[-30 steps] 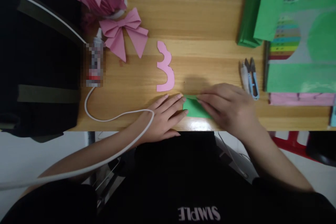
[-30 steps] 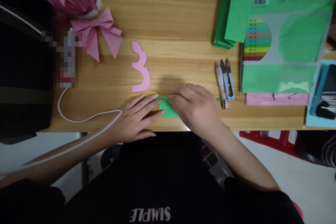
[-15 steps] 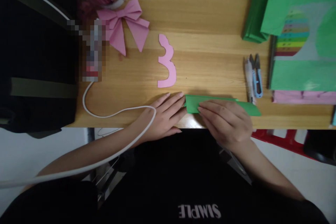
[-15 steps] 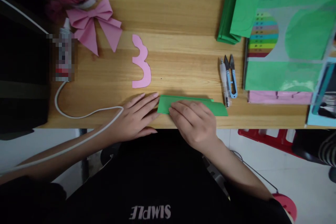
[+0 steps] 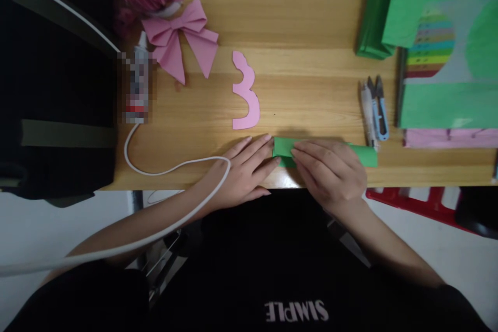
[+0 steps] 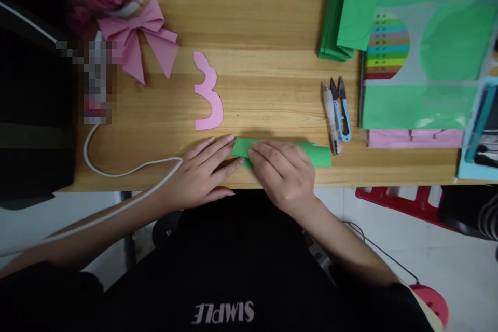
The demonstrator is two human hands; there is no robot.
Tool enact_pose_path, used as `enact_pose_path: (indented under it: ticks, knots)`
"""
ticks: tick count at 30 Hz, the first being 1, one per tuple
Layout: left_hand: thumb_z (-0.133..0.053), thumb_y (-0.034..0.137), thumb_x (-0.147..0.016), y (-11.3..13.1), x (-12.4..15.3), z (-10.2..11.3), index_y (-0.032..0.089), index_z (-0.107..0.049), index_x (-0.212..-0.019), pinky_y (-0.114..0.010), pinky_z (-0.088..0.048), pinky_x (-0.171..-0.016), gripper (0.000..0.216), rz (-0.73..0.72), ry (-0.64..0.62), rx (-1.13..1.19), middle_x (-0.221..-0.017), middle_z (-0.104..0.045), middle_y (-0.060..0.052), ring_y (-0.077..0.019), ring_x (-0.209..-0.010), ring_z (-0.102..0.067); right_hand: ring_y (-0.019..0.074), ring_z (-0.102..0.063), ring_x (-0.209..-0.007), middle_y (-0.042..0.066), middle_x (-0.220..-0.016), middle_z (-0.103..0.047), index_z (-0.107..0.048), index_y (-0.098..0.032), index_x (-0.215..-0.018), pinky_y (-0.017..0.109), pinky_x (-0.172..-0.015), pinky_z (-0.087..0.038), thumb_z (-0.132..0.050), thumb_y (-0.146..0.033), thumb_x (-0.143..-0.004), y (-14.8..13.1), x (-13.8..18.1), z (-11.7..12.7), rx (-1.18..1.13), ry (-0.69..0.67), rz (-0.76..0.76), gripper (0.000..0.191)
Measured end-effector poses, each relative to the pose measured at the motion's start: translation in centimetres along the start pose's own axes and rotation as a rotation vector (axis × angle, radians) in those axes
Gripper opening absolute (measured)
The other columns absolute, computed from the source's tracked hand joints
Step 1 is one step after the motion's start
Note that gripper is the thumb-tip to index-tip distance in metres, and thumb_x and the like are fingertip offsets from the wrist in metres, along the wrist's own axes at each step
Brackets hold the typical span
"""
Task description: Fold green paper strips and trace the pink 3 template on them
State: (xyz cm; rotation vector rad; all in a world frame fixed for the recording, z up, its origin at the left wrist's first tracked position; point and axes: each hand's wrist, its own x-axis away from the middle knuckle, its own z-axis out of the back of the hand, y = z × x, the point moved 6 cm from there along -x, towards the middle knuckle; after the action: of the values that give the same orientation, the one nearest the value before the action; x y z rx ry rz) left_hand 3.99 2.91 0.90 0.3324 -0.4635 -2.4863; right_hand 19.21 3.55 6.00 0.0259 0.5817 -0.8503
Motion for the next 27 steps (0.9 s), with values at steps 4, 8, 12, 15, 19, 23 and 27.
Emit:
enact_pose_path:
  ticks: [4, 8, 12, 15, 19, 23, 27]
  knots:
    - [-0.062, 0.054, -0.092, 0.3, 0.1, 0.1, 0.014, -0.057, -0.134, -0.048, -0.033, -0.118, 0.059, 0.002, 0.015, -0.127, -0.150, -0.050, -0.020, -0.0317, -0.145, -0.040, 0.0219, -0.074, -0.089, 0.011, -0.095, -0.079, -0.069, -0.015, -0.101, 0.033, -0.073, -0.060, -0.068, -0.009, -0.086, -0.1, 0.4, 0.2, -0.021, 0.029, 0.022, 0.016]
    - [-0.058, 0.054, -0.094, 0.4, 0.2, 0.1, 0.013, -0.059, -0.131, -0.046, -0.035, -0.117, 0.055, -0.001, 0.031, -0.152, -0.149, -0.052, -0.018, -0.0315, -0.144, -0.043, 0.0246, -0.074, -0.096, 0.014, -0.100, -0.078, -0.069, -0.012, -0.100, 0.036, -0.081, -0.061, -0.070, -0.009, -0.084, -0.3, 1.1, -0.3, -0.061, -0.001, 0.011, 0.016]
    - [-0.053, 0.053, -0.097, 0.4, 0.2, 0.1, 0.011, -0.059, -0.131, -0.047, -0.035, -0.116, 0.055, -0.008, 0.033, -0.163, -0.148, -0.052, -0.018, -0.0308, -0.143, -0.044, 0.0254, -0.072, -0.108, 0.014, -0.108, -0.077, -0.069, -0.013, -0.102, 0.039, -0.091, -0.058, -0.072, -0.008, -0.083, -0.4, 2.3, -1.1, -0.047, 0.001, -0.022, 0.020]
    - [-0.049, 0.051, -0.099, 0.4, 0.2, 0.2, 0.006, -0.056, -0.134, -0.046, -0.035, -0.117, 0.057, -0.008, 0.019, -0.163, -0.146, -0.054, -0.018, -0.0290, -0.142, -0.045, 0.0234, -0.070, -0.113, 0.011, -0.112, -0.077, -0.069, -0.016, -0.106, 0.038, -0.096, -0.056, -0.071, -0.008, -0.084, -0.4, 3.1, -1.6, -0.019, 0.005, -0.038, 0.024]
    - [-0.052, 0.051, -0.097, 0.3, 0.2, 0.6, 0.005, -0.057, -0.133, -0.045, -0.037, -0.115, 0.058, 0.028, 0.044, -0.146, -0.147, -0.053, -0.019, -0.0316, -0.141, -0.046, 0.0227, -0.070, -0.113, 0.010, -0.112, -0.077, -0.070, -0.015, -0.105, 0.037, -0.096, -0.056, -0.070, -0.008, -0.084, -0.5, 3.5, -1.8, -0.001, -0.016, -0.014, 0.023]
    - [-0.056, 0.048, -0.096, 0.5, 0.1, 0.8, 0.005, -0.058, -0.131, -0.045, -0.039, -0.114, 0.055, 0.008, 0.030, -0.166, -0.150, -0.049, -0.020, -0.0332, -0.142, -0.044, 0.0231, -0.070, -0.114, 0.012, -0.110, -0.077, -0.069, -0.012, -0.105, 0.036, -0.096, -0.056, -0.072, -0.009, -0.084, -0.6, 3.3, -1.6, -0.004, -0.043, 0.029, 0.022]
    - [-0.061, 0.052, -0.092, 0.6, -0.1, 0.7, 0.008, -0.057, -0.134, -0.045, -0.037, -0.115, 0.061, -0.001, -0.053, -0.196, -0.156, -0.043, -0.016, -0.0319, -0.145, -0.040, 0.0222, -0.069, -0.115, 0.011, -0.109, -0.078, -0.069, -0.012, -0.106, 0.035, -0.095, -0.056, -0.069, -0.009, -0.086, -0.5, 3.2, -1.5, -0.013, -0.091, 0.027, 0.021]
